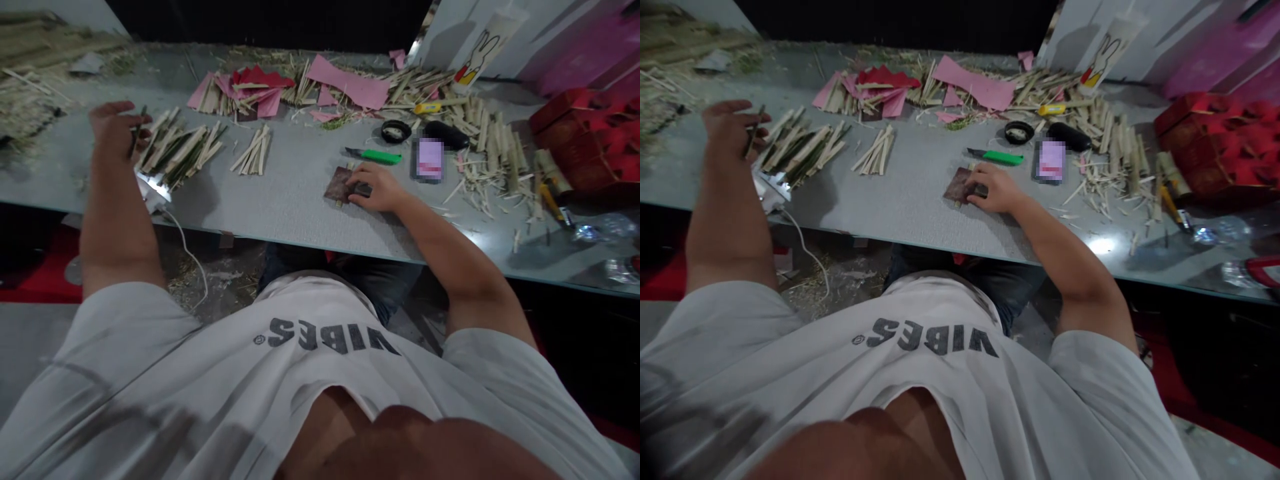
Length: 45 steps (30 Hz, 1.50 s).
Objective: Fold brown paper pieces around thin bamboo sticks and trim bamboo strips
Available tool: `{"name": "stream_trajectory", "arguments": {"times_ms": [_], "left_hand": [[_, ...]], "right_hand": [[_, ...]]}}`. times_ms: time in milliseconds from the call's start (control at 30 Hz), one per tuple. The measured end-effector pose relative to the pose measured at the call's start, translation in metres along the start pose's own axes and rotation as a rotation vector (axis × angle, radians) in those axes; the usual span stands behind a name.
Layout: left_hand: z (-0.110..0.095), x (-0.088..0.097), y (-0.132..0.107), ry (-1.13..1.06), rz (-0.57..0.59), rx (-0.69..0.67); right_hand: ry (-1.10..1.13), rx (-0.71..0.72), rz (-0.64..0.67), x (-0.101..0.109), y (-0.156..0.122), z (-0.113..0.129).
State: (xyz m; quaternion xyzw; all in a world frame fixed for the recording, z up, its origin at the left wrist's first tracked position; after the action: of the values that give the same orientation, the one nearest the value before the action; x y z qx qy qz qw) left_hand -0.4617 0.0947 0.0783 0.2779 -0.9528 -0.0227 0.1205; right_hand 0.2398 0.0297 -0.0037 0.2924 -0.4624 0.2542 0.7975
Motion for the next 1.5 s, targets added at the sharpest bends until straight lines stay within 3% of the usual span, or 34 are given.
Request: {"name": "stream_trajectory", "arguments": {"times_ms": [67, 167, 233, 300, 333, 400, 567, 633, 700, 767, 867, 967, 1000, 1100, 1333, 1500], "left_hand": [[0.000, 0.011, -0.003, 0.012, -0.090, 0.052], [-0.021, 0.023, -0.006, 0.020, -0.154, 0.001], [-0.040, 0.024, -0.006, 0.034, -0.170, -0.032], [-0.060, 0.010, -0.016, 0.068, -0.153, -0.074], [-0.070, -0.004, -0.029, 0.080, -0.143, -0.110], [-0.084, -0.053, -0.070, 0.062, -0.052, -0.145], [-0.087, -0.223, -0.217, -0.150, 0.341, -0.080], [-0.082, -0.270, -0.251, -0.219, 0.464, -0.039], [-0.078, -0.298, -0.258, -0.238, 0.507, -0.033], [-0.072, -0.320, -0.255, -0.263, 0.549, -0.022], [-0.054, -0.360, -0.264, -0.309, 0.627, 0.012], [-0.031, -0.400, -0.304, -0.351, 0.754, 0.042], [-0.027, -0.412, -0.323, -0.378, 0.854, 0.025], [-0.020, -0.421, -0.351, -0.443, 0.974, -0.035], [-0.013, -0.398, -0.313, -0.423, 0.818, 0.003], [-0.004, -0.405, -0.307, -0.485, 0.880, 0.156]], "right_hand": [[0.025, 0.056, 0.013, -0.005, 0.002, 0.010], [0.045, 0.037, 0.035, -0.010, 0.006, 0.015], [0.043, 0.033, 0.054, -0.013, 0.012, 0.019], [-0.002, 0.058, 0.085, -0.017, 0.020, 0.025], [-0.037, 0.076, 0.104, -0.019, 0.027, 0.027], [-0.100, 0.103, 0.138, -0.025, 0.044, 0.032], [-0.154, 0.109, 0.185, -0.040, 0.107, 0.038], [-0.177, 0.067, 0.179, -0.038, 0.128, 0.031], [-0.197, -0.002, 0.121, -0.024, 0.137, 0.015], [-0.219, -0.099, 0.022, -0.001, 0.128, -0.011], [-0.256, -0.248, -0.073, 0.028, 0.085, -0.053], [-0.258, -0.361, -0.124, 0.037, 0.033, -0.080], [-0.252, -0.363, -0.120, 0.035, 0.021, -0.083], [-0.214, -0.352, -0.118, 0.024, 0.002, -0.087], [-0.163, -0.329, -0.141, 0.020, 0.010, -0.072], [-0.162, -0.314, -0.150, 0.021, 0.011, -0.056]]}}
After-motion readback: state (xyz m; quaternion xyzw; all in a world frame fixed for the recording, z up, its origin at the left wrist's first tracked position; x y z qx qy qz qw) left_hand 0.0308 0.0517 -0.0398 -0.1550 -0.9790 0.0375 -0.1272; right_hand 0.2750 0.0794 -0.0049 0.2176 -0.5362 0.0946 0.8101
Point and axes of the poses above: each hand's wrist, its own y-axis towards the middle knuckle, its own x-axis out of the back of the hand, z = x × y, the point moved 10 cm from there along y, towards the middle knuckle, and after that the axes turned 6 degrees about x, right-handed, at the moved point
